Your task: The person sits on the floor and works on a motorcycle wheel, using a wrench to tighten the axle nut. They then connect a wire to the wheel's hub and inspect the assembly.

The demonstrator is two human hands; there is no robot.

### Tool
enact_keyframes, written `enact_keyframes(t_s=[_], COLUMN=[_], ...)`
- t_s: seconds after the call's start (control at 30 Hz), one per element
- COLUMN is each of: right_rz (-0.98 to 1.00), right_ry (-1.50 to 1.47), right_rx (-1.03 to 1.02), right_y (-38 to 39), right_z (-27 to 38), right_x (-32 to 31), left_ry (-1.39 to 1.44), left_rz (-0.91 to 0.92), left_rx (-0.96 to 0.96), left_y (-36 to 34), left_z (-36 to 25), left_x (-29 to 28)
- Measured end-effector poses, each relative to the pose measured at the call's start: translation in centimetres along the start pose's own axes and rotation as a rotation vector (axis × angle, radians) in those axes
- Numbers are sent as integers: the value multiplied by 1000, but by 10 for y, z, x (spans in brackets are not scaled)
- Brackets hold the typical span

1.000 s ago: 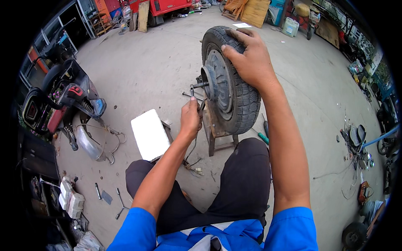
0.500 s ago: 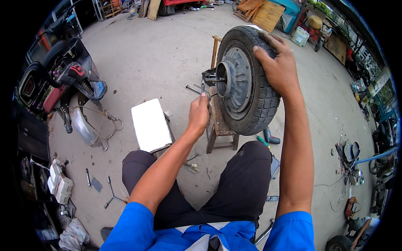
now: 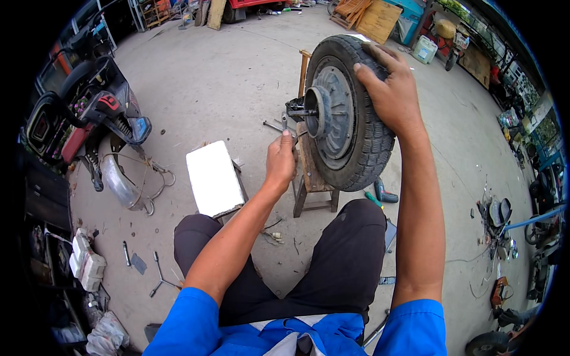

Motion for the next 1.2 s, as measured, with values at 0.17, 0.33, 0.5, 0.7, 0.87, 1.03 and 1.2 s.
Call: enact_keyframes(t_s=[0.17, 0.33, 0.5, 0.7, 0.87, 1.03, 1.2], right_rz=[-4, -5, -7, 29, 24, 5, 20], right_ry=[6, 9, 13, 15, 30, 22, 32], right_rx=[-6, -6, -6, 13, 16, -16, 1], right_y=[0, 0, 0, 1, 0, 0, 0], right_z=[1, 1, 4, 2, 4, 3, 1], right_x=[0, 1, 1, 2, 2, 3, 4], left_ry=[30, 20, 18, 24, 25, -50, -101], left_rz=[9, 19, 25, 25, 30, 14, 6], left_rx=[-18, -16, -12, -32, -39, -55, -66], left_y=[0, 2, 3, 5, 5, 5, 4], left_z=[0, -1, -2, -5, -4, -5, -4], left_x=[-1, -2, -3, -2, -3, -5, -9])
Point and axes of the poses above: each hand's wrist, its own y-axis away from the middle knuckle, its own x-axis out of the palm, z = x × y, the point moved 2 cm from there along -y, towards the middle knuckle, and after that the axes turned 6 degrees about y, right-handed, at the moved point
